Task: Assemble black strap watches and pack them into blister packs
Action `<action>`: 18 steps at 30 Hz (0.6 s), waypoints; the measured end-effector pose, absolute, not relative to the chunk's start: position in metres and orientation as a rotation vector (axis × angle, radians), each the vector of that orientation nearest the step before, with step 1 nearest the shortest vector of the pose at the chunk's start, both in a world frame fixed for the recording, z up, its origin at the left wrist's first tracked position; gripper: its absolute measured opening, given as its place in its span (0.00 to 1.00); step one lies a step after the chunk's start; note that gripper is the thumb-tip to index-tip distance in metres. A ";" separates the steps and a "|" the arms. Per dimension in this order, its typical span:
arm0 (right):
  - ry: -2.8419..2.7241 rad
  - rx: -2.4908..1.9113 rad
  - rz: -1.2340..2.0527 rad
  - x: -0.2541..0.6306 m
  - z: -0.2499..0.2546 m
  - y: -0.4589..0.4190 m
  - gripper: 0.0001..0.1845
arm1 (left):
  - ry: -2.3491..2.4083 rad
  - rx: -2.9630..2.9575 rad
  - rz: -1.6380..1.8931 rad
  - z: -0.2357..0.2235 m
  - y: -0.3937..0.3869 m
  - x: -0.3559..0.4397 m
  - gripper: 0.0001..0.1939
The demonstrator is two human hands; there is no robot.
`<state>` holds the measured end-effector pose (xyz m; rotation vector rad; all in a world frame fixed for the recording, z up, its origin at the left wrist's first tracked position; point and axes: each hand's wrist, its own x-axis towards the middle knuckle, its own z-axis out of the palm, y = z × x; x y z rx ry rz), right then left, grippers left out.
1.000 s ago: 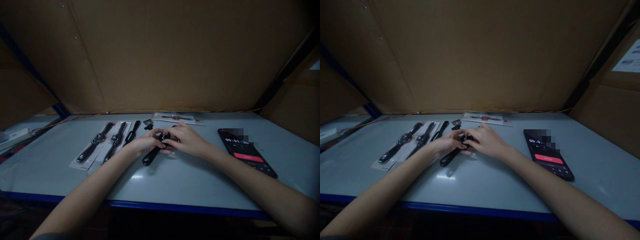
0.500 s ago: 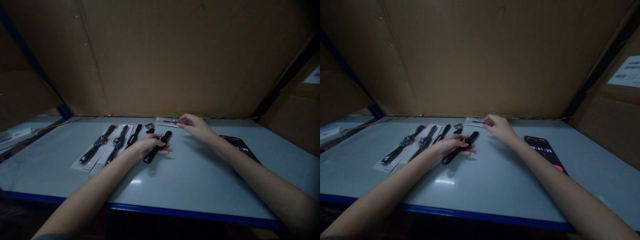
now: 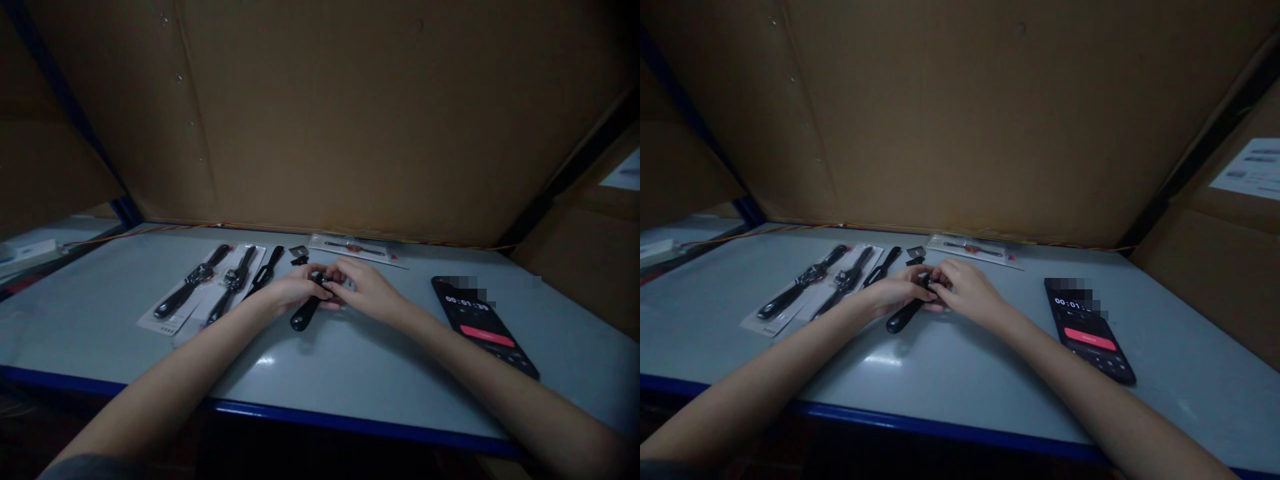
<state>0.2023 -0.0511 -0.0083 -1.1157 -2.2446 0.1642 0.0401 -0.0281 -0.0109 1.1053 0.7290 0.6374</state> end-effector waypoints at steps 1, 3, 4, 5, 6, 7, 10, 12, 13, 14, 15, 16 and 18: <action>-2.238 -1.108 0.166 0.202 -0.009 -0.051 0.02 | 0.731 1.109 0.643 -0.011 -0.029 0.040 0.27; -2.229 -1.095 0.198 0.205 -0.010 -0.049 0.02 | 0.716 1.117 0.638 -0.010 -0.029 0.040 0.27; -2.228 -1.095 0.214 0.206 -0.010 -0.048 0.02 | 0.703 1.120 0.629 -0.009 -0.030 0.040 0.26; -2.228 -1.101 0.224 0.207 -0.010 -0.048 0.03 | 0.693 1.120 0.619 -0.009 -0.030 0.041 0.26; -2.228 -1.114 0.223 0.208 -0.009 -0.048 0.04 | 0.688 1.116 0.614 -0.008 -0.031 0.041 0.27; -2.227 -1.133 0.210 0.208 -0.008 -0.047 0.05 | 0.689 1.109 0.611 -0.007 -0.032 0.041 0.28; -2.220 -1.188 0.148 0.205 -0.007 -0.047 0.09 | 0.701 1.109 0.605 -0.007 -0.033 0.042 0.30; -2.202 -1.229 0.179 0.201 -0.009 -0.046 0.11 | 0.712 1.125 0.615 -0.009 -0.033 0.043 0.31; -2.179 -1.259 0.226 0.199 -0.010 -0.046 0.12 | 0.716 1.130 0.621 -0.010 -0.033 0.043 0.31; -2.150 -1.289 0.284 0.198 -0.011 -0.045 0.13 | 0.720 1.132 0.628 -0.010 -0.033 0.043 0.31; -2.124 -1.311 0.338 0.198 -0.013 -0.044 0.14 | 0.722 1.132 0.633 -0.011 -0.033 0.043 0.32; -2.107 -1.320 0.373 0.199 -0.013 -0.043 0.15 | 0.718 1.129 0.632 -0.011 -0.033 0.043 0.32; -2.087 -1.304 0.351 0.206 -0.011 -0.038 0.17 | 0.711 1.122 0.625 -0.010 -0.033 0.042 0.31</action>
